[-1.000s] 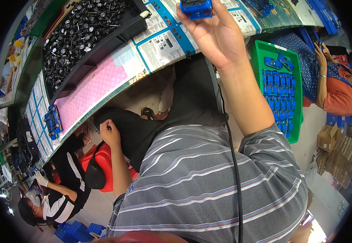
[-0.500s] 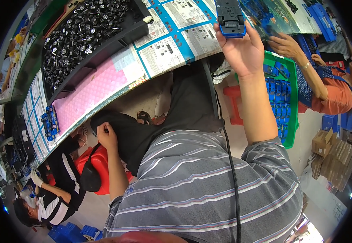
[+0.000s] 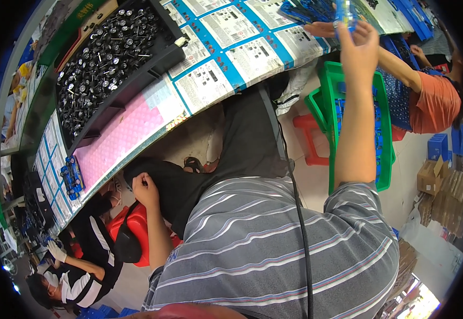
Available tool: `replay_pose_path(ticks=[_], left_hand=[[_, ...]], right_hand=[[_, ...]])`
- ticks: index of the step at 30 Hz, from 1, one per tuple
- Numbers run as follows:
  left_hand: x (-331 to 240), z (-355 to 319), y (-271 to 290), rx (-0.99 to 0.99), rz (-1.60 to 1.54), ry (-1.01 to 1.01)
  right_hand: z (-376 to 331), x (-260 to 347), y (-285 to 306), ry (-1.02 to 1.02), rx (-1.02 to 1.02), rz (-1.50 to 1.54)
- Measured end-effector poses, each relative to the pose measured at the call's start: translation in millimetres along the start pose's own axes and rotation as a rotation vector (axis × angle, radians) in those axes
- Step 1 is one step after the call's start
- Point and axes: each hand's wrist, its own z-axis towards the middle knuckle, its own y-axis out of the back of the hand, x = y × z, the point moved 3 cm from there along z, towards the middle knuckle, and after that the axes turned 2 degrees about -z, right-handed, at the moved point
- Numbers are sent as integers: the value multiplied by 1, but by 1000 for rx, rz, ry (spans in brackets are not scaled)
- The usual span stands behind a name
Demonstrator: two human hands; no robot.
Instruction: The person assembles toy cars by picking up toy car bodies and wheel axles from bins, fitting the wheel axles into the car bodies by hand, and placing the assembled toy cars onto the workstation.
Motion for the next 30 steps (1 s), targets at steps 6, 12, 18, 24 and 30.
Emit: replay_pose_path(ticks=[6,12,18,24,30], left_hand=[[-2,6,-2,50,17,61],[-6,7,-4,51,29,75],[-10,9,-7,43,58,49],[-10,13,-10,43,95,59],[-17,18,-17,88,71,10]], right_hand=[[118,-47,65,151,-113,-704],[160,-126,51,-188,56,-1018],[114,-159,45,-127,162,-1144],[119,-178,43,69,220,-1211],[164,-182,39,177,35,-1072]])
